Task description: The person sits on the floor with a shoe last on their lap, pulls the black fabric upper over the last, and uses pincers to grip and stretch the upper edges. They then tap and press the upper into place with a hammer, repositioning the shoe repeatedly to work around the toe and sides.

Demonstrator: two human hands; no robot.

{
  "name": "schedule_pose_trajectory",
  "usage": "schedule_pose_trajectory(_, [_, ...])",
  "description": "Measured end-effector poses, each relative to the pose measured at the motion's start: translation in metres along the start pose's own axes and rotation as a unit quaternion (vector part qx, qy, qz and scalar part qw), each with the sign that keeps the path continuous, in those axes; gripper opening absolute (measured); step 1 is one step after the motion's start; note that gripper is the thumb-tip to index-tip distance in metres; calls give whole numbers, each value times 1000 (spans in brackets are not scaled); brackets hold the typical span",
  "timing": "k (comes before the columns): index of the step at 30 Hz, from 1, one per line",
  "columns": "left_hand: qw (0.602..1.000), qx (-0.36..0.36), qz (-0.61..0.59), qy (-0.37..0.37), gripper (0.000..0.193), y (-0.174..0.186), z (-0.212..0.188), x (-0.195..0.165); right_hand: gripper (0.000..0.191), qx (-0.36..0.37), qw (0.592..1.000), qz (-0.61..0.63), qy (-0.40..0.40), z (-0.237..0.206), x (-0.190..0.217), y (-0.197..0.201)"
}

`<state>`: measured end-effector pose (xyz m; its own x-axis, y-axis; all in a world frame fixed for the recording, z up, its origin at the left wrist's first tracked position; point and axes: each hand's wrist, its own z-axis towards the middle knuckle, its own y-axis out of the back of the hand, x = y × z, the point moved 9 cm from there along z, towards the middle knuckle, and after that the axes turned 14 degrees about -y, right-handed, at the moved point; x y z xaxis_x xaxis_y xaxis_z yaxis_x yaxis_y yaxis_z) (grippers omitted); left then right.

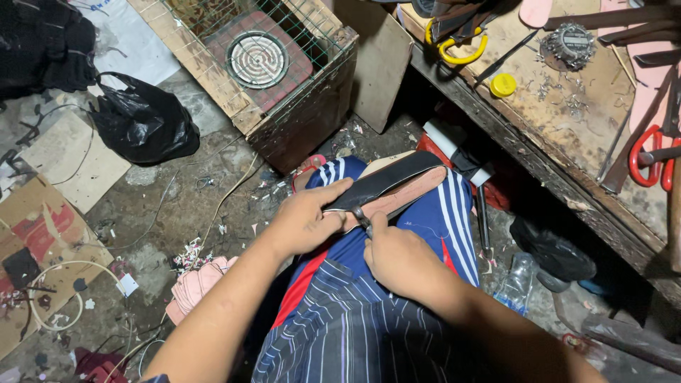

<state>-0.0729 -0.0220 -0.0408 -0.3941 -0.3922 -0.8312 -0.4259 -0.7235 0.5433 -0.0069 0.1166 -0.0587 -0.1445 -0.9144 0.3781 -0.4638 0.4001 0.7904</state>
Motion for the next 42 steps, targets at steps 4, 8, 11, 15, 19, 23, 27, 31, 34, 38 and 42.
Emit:
schedule_pose_trajectory(4, [993,60,-1,101,48,-7,11,17,30,-11,1000,-4,12,5,6,3])
schedule_pose_trajectory(8, [998,38,55,19,46,0,20,6,31,0,1000,0,7,6,1,-3])
schedule_pose_trajectory(11, [991,31,126,18,46,1,18,6,32,-42,994,82,60,-1,1,5])
schedule_pose_trajectory(15, [986,-5,168,-18,45,-1,17,-1,39,-42,990,128,-36,2,-24,0])
schedule_pose_trajectory(19, [985,-1,171,-29,51,-4,15,0,38,-156,974,162,24,6,-8,20])
schedule_pose_trajectory(23, [988,21,142,-54,67,1,9,0,27,-148,985,56,63,13,20,28])
schedule_pose_trajectory(27, [993,32,98,-50,75,6,4,7,30,-90,989,116,31,6,18,37])
schedule_pose_trajectory(31, [994,69,65,52,74,5,-2,26,27,-125,982,117,80,3,27,34])
schedule_pose_trajectory(34, [998,13,57,-22,67,20,7,5,33,-55,998,42,1,18,6,8])
schedule_pose_trajectory(38, [991,-16,54,120,59,55,-1,0,45,-87,975,189,-79,8,-47,22])
schedule_pose_trajectory(42, [971,-200,-131,-17,55,101,-2,-51,35,-87,893,438,-50,5,-74,37])
